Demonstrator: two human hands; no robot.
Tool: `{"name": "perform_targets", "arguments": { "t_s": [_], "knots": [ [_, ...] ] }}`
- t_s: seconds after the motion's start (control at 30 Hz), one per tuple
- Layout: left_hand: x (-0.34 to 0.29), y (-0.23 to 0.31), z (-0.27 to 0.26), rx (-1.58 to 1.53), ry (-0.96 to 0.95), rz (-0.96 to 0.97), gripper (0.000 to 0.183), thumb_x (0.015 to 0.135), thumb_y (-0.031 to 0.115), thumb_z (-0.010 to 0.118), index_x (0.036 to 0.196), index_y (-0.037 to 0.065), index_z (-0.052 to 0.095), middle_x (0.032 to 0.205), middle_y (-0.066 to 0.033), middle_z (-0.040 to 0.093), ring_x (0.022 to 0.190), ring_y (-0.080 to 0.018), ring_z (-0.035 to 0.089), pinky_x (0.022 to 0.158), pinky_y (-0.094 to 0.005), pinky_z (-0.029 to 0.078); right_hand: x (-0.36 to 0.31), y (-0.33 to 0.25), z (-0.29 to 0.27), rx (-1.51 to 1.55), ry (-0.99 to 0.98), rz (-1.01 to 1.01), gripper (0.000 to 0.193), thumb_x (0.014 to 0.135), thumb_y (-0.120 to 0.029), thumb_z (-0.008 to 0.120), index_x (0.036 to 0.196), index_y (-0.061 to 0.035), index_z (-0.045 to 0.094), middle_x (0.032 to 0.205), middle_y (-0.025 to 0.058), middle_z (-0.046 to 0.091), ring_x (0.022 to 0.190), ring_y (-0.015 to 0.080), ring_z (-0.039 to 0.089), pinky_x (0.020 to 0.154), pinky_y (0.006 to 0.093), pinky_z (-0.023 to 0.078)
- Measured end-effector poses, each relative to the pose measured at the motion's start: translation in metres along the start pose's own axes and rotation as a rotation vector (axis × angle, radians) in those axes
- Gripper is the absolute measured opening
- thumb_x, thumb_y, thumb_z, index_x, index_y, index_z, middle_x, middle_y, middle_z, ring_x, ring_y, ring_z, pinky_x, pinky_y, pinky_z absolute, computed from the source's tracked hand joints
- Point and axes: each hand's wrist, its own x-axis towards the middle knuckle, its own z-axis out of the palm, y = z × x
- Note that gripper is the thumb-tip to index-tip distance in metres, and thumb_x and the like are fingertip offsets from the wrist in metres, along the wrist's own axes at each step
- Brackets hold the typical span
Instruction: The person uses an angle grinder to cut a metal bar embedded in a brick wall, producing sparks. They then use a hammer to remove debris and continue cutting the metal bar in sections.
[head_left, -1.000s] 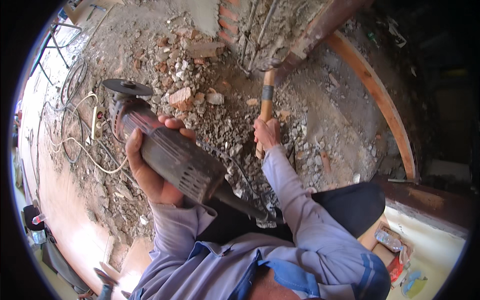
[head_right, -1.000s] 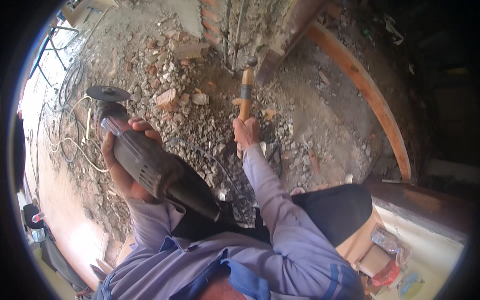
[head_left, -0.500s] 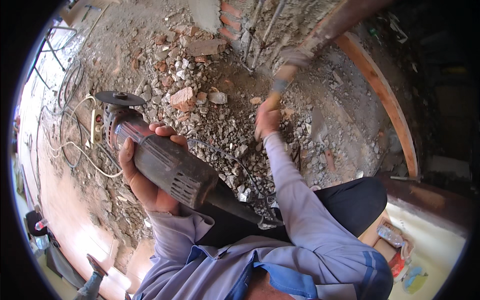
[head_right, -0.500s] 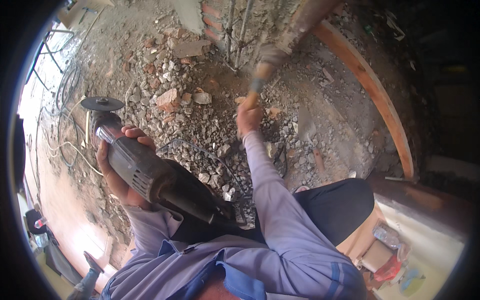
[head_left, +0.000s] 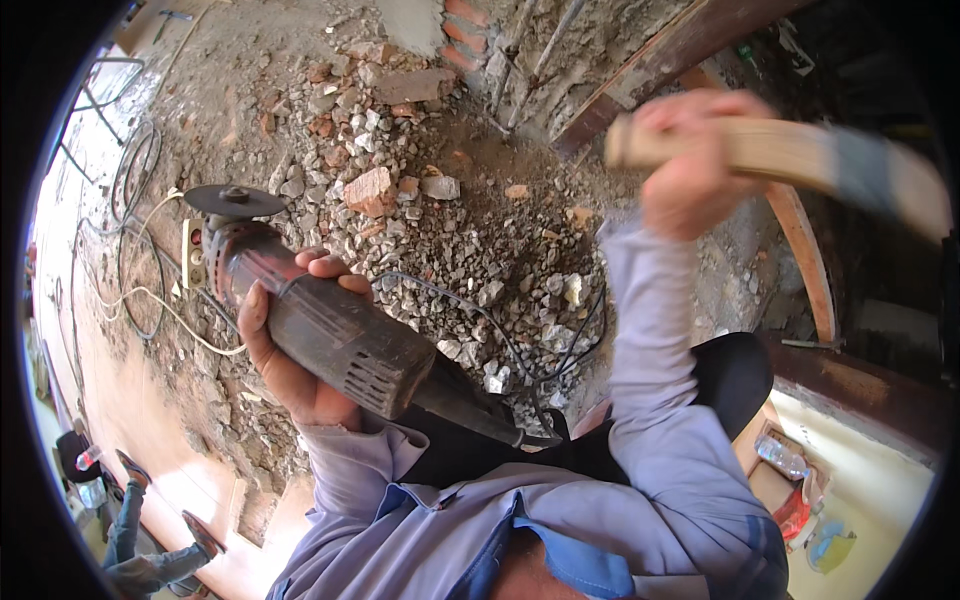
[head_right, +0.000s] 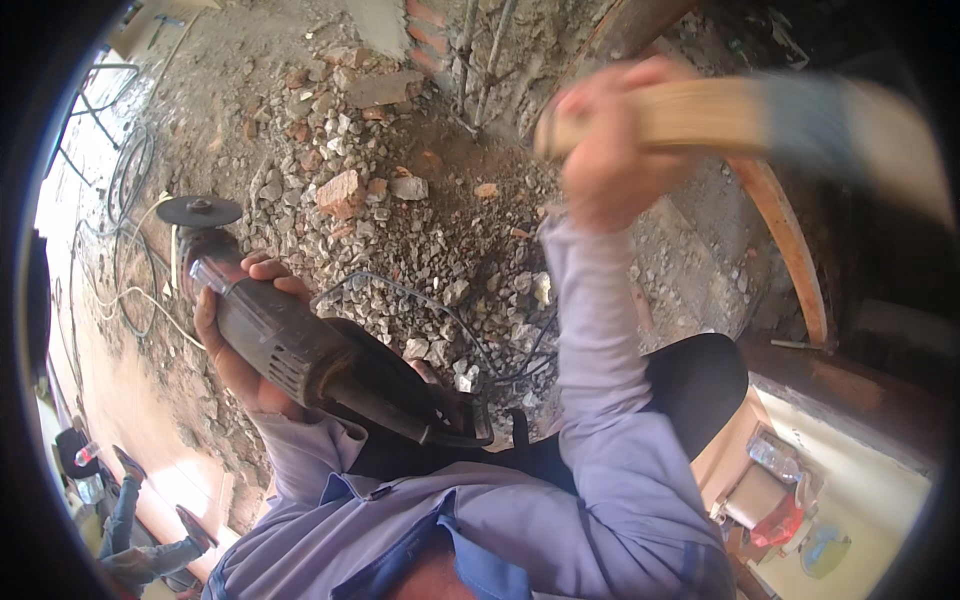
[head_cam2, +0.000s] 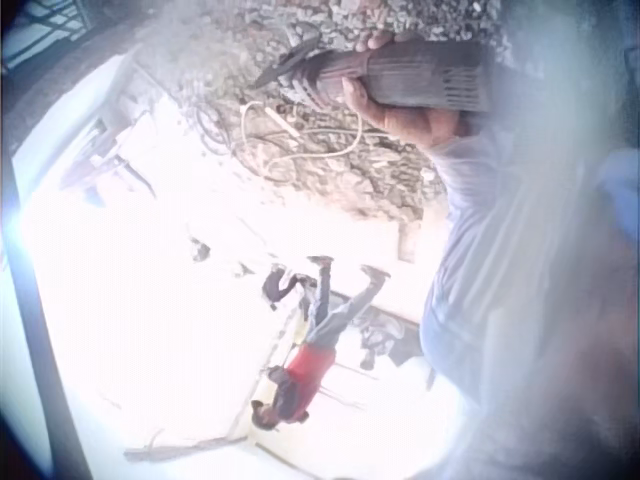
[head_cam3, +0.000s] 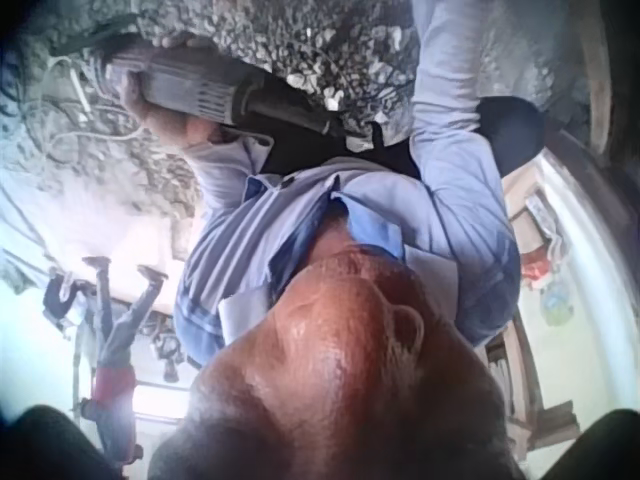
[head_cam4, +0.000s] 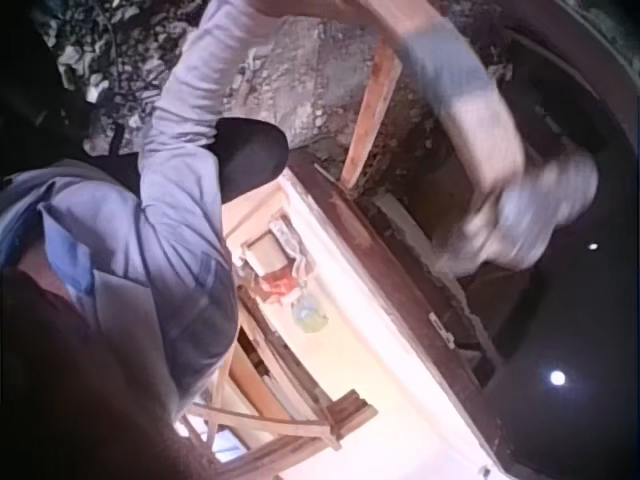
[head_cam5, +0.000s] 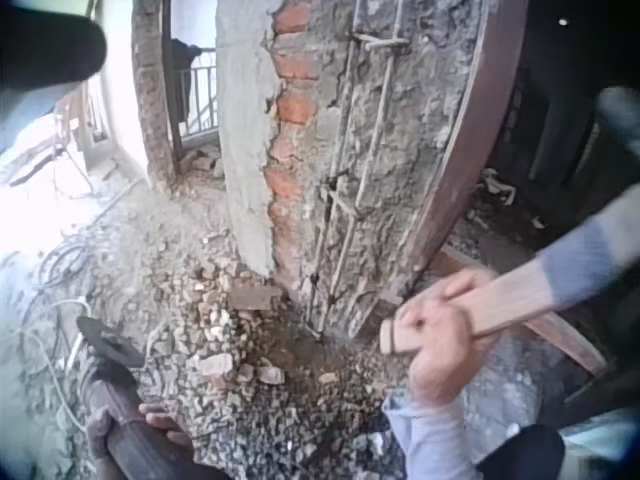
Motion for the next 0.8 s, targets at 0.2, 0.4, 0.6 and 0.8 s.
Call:
{"name": "perform_targets", "arguments": {
  "t_s": [0.2,0.4,0.6,0.8],
  "knots": [
    [0.015,0.018,-0.005,0.077,0.020,0.000,0.042,0.093,0.025,0.065,0.120,0.001,0.045,0.110,-0.0119,0.052,0.107,-0.0237,0.055,0.097,-0.0448,0.049,-0.078,0.050,0.032,-0.158,0.305,0.410,0.006,0.082,-0.006,0.057,0.089,-0.0041,0.056,0.061,0.0060,0.055,0.045,0.0153,0.052,0.045,0.0337,0.049],
    [0.032,0.021,-0.007,0.138,-0.010,-0.035,0.046,0.091,0.028,0.067,0.123,0.002,0.047,0.109,-0.0129,0.057,0.103,-0.0264,0.058,0.097,-0.0425,0.050,-0.253,0.111,-0.007,-0.063,0.063,1.521,0.015,0.079,-0.013,0.058,0.069,-0.0030,0.054,0.051,0.0041,0.049,0.038,0.0164,0.050,0.034,0.0327,0.040],
    [0.061,0.015,-0.012,0.173,-0.010,-0.224,0.043,0.092,0.032,0.066,0.118,0.001,0.050,0.108,-0.0144,0.060,0.103,-0.0318,0.060,0.093,-0.0420,0.053,-0.132,0.026,0.000,-0.311,-0.161,0.975,0.010,0.089,-0.018,0.060,0.083,-0.0104,0.057,0.064,0.0003,0.057,0.050,0.0100,0.056,0.042,0.0264,0.047],
    [0.069,0.016,-0.010,0.247,-0.013,-0.241,0.039,0.093,0.028,0.065,0.117,0.001,0.050,0.107,-0.0135,0.058,0.102,-0.0274,0.060,0.094,-0.0421,0.054,-0.112,0.073,0.011,-0.066,0.091,0.461,0.008,0.089,-0.003,0.058,0.096,-0.0036,0.059,0.069,0.0034,0.062,0.050,0.0110,0.058,0.042,0.0255,0.049]
  ]
}}
